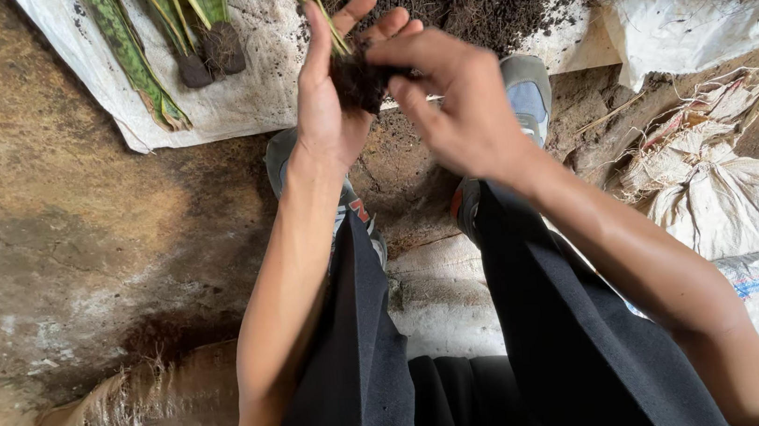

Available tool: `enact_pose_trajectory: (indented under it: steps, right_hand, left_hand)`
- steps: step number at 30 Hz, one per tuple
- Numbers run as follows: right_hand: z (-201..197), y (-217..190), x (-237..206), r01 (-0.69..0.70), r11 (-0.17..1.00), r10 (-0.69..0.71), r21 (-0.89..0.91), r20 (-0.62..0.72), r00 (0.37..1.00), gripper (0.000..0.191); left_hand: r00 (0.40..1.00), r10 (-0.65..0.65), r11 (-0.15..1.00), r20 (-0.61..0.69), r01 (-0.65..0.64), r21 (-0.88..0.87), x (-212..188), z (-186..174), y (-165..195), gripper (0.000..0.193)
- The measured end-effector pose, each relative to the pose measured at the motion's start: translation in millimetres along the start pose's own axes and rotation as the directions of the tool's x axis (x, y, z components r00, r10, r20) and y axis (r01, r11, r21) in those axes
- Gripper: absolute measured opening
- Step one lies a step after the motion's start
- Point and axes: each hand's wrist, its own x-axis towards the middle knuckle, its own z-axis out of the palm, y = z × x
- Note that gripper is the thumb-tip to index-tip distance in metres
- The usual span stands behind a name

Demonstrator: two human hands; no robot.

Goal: The person cleans soil from the roots of several small plants by hand. They pick up each plant, rub the root ball to remove loose soil, and place the cleaned plant on a white sack nearby.

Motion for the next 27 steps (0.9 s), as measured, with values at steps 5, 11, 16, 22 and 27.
enact_pose_trajectory:
  steps: [5, 11, 16, 22, 27]
  right_hand:
    - [30.2, -0.1, -18.3, 0.161, 0.958, -0.182, -0.237, -0.069, 0.981, 0.044]
    - [34.1, 14.8, -22.9, 0.109, 0.958, -0.132, -0.266, -0.072, 0.989, 0.039]
    - [43.9, 1.0, -29.9, 0.315, 0.787, -0.367, -0.53, 0.009, 0.93, 0.045]
    - [23.1, -1.1, -27.8, 0.178, 0.979, -0.177, -0.097, 0.017, 0.984, 0.056]
    - [13.8, 3.0, -14.1, 0.245, 0.966, -0.257, -0.079, -0.325, 0.91, 0.039]
  left_hand:
    - [1.0, -0.002, 1.0, -0.008, 0.001, -0.024, -0.7, 7.4, -1.8, 0.061]
    - [0.995, -0.024, 0.999, -0.096, 0.02, -0.04, -1.0, 9.2, -13.2, 0.054]
    - [0.976, -0.03, 0.997, -0.218, 0.015, -0.073, -3.6, 13.0, -15.5, 0.048]
    - [0.971, -0.011, 0.999, -0.238, 0.001, -0.043, 2.7, 10.2, -5.5, 0.05]
    - [0.993, 0.069, 0.995, -0.098, -0.075, -0.066, 3.8, 11.2, -15.6, 0.043]
